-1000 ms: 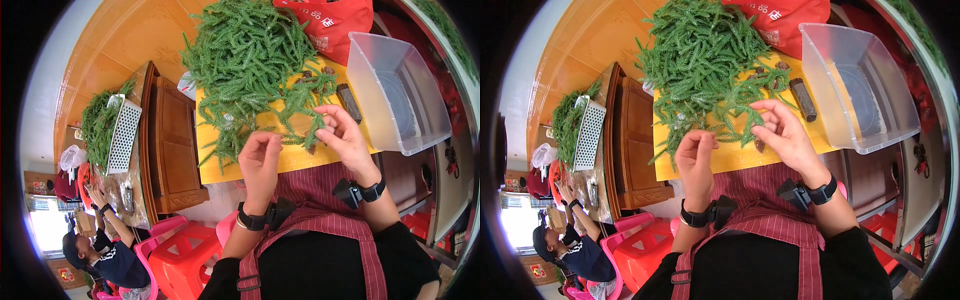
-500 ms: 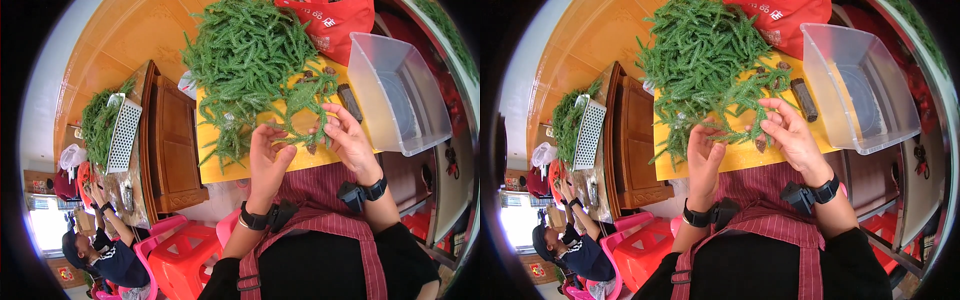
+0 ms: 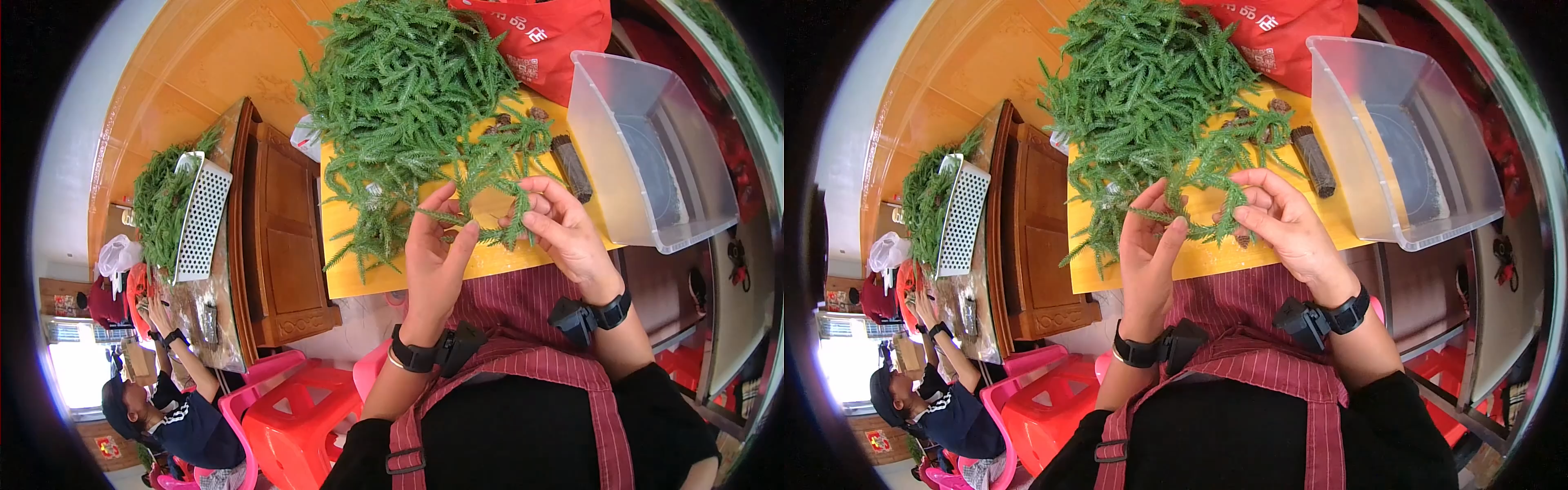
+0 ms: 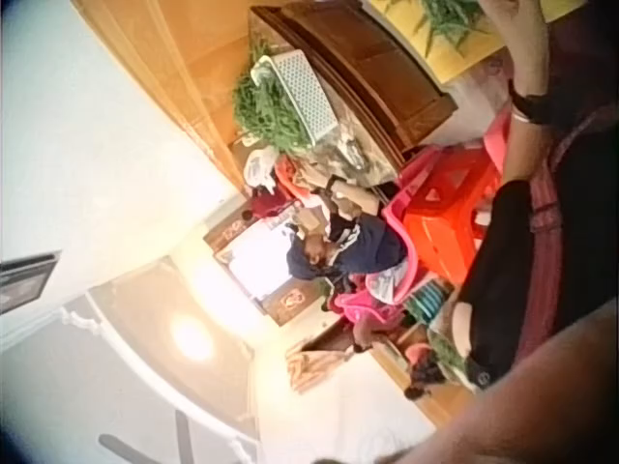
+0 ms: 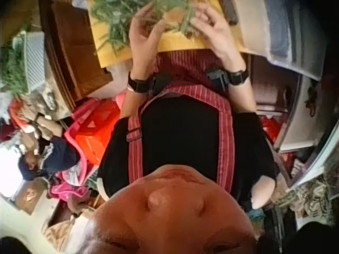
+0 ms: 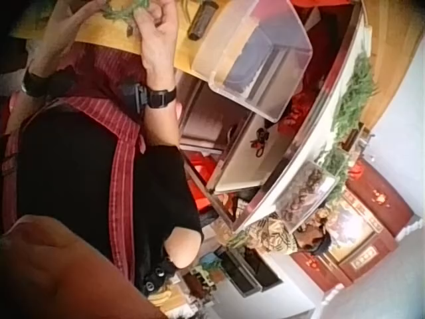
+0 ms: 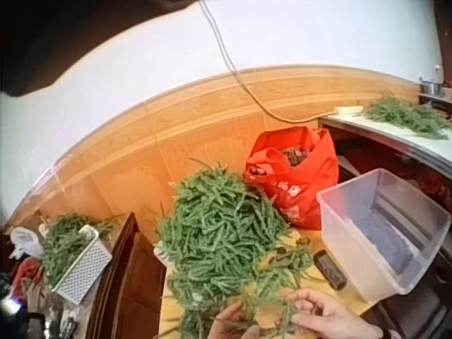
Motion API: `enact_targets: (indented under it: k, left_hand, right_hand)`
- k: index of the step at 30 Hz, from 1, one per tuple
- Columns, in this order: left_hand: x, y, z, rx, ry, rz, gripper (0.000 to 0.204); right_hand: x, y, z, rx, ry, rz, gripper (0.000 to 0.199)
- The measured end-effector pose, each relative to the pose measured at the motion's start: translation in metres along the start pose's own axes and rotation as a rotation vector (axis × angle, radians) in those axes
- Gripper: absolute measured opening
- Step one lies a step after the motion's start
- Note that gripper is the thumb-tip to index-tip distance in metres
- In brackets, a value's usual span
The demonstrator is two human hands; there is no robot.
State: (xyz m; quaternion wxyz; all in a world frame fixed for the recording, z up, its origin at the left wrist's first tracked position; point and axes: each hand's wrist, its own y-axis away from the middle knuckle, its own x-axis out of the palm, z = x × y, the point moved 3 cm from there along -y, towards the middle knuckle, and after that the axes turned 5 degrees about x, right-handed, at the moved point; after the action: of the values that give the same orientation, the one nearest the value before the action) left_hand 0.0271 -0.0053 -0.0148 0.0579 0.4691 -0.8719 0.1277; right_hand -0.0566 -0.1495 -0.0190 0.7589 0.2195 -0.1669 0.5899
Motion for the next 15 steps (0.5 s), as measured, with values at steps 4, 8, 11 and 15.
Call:
enact_targets:
  k: [4, 8, 11, 15]
  left_hand:
    - [-0.001, 0.0002, 0.0025, -0.023, 0.038, -0.024, 0.042]
    - [-0.0015, 0.0012, 0.002, -0.063, 0.057, -0.032, 0.039]
    - [-0.0007, 0.0007, 0.0017, -0.079, 0.097, -0.036, 0.04]
    - [-0.0075, 0.002, 0.0027, 0.042, 0.012, -0.172, 0.046]
  right_hand:
    - [0.0008, 0.0005, -0.0011, 0.01, 0.02, 0.004, 0.036]
    - [0.0027, 0.0002, -0.0016, -0.03, 0.058, 0.015, 0.037]
    - [0.0049, 0.0013, -0.0004, -0.034, 0.083, 0.016, 0.037]
    - [0.008, 0.004, 0.0035, -0.09, 0.138, -0.017, 0.038]
